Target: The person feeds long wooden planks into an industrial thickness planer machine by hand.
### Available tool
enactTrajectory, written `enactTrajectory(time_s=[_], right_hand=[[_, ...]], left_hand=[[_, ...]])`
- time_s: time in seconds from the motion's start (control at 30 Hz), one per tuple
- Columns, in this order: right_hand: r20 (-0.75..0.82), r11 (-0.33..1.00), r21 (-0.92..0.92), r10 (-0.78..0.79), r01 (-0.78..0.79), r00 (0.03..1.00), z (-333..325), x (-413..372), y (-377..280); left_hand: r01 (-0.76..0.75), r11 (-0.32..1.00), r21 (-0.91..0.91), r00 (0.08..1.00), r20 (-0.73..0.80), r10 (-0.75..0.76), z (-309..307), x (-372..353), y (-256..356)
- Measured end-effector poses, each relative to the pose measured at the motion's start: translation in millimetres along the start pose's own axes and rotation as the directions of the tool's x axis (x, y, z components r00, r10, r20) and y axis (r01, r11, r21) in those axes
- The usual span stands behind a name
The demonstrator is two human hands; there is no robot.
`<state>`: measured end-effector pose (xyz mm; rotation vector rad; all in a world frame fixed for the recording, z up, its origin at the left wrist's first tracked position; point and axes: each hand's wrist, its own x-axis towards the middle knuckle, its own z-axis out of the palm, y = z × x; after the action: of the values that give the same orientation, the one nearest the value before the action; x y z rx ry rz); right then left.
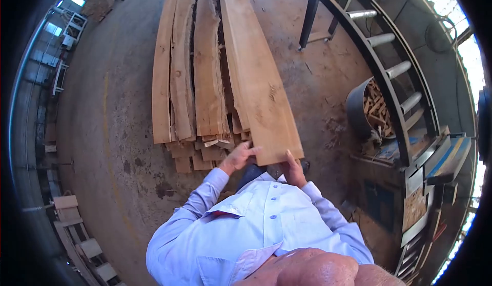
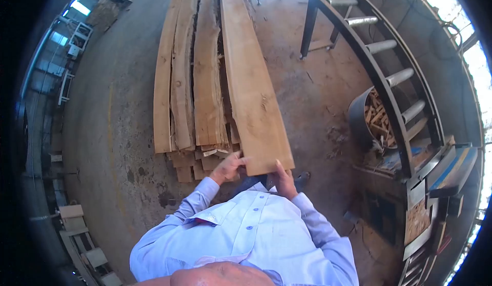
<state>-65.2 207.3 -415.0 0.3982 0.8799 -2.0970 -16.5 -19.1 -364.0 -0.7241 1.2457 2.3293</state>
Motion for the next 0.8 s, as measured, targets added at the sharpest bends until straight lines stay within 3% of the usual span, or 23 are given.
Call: enactTrajectory(time_s=[0.07, 0.13, 0.17, 0.27, 0.33, 0.4, 0.43, 0.53, 0.57, 0.73, 0.8], right_hand=[[-0.004, 0.983, 0.127, -0.134, 0.133, 0.991, -13.8, -29.2, -31.9], [-0.114, 0.955, 0.169, -0.228, 0.245, 0.967, -30.4, -54.2, -60.2], [-0.098, 0.958, 0.157, -0.227, 0.241, 0.969, -35.0, -67.5, -75.9], [-0.282, 0.944, 0.109, -0.271, 0.311, 0.921, -44.0, -110.0, -114.1], [-0.338, 0.937, 0.000, -0.329, 0.350, 0.882, -66.1, -127.3, -128.2], [-0.315, 0.920, -0.034, -0.381, 0.391, 0.869, -78.7, -148.5, -139.6], [-0.288, 0.901, -0.075, -0.430, 0.428, 0.855, -84.7, -155.9, -144.9], [-0.345, 0.859, -0.154, -0.509, 0.488, 0.788, -111.3, -172.1, -152.6], [-0.373, 0.851, -0.165, -0.522, 0.499, 0.767, -118.4, -176.7, -154.4], [-0.354, 0.811, -0.203, -0.583, 0.548, 0.731, -144.5, -205.3, -165.4], [-0.412, 0.798, -0.305, -0.603, 0.520, 0.684, -156.9, -217.4, -169.9]], left_hand=[[0.011, 1.000, -0.024, 0.998, 0.060, -0.009, 49.5, 10.2, -13.5], [0.017, 0.999, -0.050, 0.993, 0.114, -0.011, 87.1, 25.1, -40.6], [0.026, 0.998, -0.061, 0.984, 0.177, -0.015, 103.5, 35.4, -49.7], [0.111, 0.987, -0.117, 0.965, 0.249, -0.079, 160.6, 40.6, -66.8], [0.073, 0.991, -0.109, 0.973, 0.225, -0.047, 192.2, 37.8, -73.2], [0.188, 0.982, 0.033, 0.938, 0.291, -0.189, 216.2, 32.0, -68.4], [0.160, 0.976, 0.149, 0.927, 0.316, -0.201, 217.1, 37.2, -70.4], [0.167, 0.971, 0.170, 0.933, 0.292, -0.212, 214.4, 56.7, -67.0], [0.097, 0.994, 0.052, 0.949, 0.296, -0.108, 208.8, 70.9, -72.9], [-0.099, 0.992, -0.077, 0.982, 0.153, 0.110, 160.3, 144.0, -26.3], [-0.127, 0.989, -0.076, 0.983, 0.121, 0.135, 145.3, 179.4, -1.0]])
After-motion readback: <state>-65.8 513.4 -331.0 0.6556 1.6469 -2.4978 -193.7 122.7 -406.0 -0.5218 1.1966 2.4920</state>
